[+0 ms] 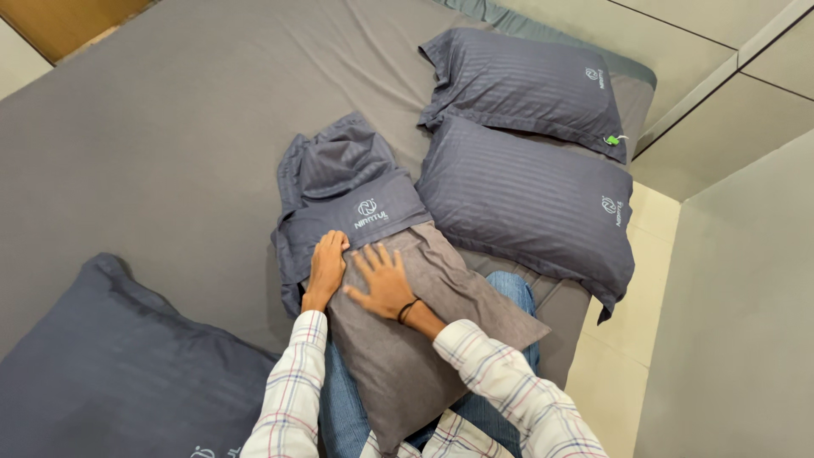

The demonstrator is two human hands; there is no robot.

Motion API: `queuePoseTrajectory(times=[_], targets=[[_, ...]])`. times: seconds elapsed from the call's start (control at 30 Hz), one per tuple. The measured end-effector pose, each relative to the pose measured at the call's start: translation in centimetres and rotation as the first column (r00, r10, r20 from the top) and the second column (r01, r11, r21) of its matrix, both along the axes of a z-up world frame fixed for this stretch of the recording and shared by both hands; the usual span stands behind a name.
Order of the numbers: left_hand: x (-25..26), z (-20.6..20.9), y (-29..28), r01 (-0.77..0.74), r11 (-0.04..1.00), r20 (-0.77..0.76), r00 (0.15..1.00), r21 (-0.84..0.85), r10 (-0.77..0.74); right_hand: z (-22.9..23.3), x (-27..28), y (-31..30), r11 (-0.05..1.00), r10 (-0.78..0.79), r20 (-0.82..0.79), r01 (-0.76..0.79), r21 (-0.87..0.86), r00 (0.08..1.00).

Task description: The person puts pillowcases onto pillows by hand while sitting on a bed.

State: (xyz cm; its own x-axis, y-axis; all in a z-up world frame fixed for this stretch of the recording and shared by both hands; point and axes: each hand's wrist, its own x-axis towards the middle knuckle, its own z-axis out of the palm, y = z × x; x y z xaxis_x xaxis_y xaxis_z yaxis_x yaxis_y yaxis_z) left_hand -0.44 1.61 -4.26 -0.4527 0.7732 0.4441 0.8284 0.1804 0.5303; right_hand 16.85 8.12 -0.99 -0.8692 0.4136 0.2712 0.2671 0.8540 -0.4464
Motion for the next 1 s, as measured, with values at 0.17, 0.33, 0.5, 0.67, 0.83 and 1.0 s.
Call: queuePoseTrajectory(times=[0.17,0.33,0.5,0.67,0.83,1.0], targets=[[0.8,-1.0,-2.0,0.074,0.992,0.350,0.931,0.098,-0.104,-0.2,-1.8,-0.5,0.998,0.065,0.184,-0.065,-0.008,0.981],[4.2,0.8,-4.5,0.097,0.995,0.429,0.899,-0.009,-0.084,-1.9,-1.6,0.1,0.999,-0.007,0.490,-0.014,0.039,0.871],[3.9,4.1,-6.5,0.001,1.000,0.127,0.992,0.016,-0.003,-1.9,-1.0,-0.2,0.999,0.030,0.099,-0.029,-0.015,0.995],[3.3,2.0,-8.8,-0.347,0.938,0.032,0.937,0.014,0.347,-2.2,-0.5,-1.0,0.998,0.011,0.012,-0.012,0.058,1.000],[2.6,-4.0,-9.7,-0.434,0.895,0.127,0.887,-0.107,0.445,0.8,0.1,-3.3,0.999,-0.053,0.117,0.052,0.011,0.992],[2.2,-3.6,-10.3,-0.270,0.956,0.055,0.959,-0.113,0.277,3.0,-1.7,-7.2,0.995,-0.097,0.424,0.090,0.037,0.900]])
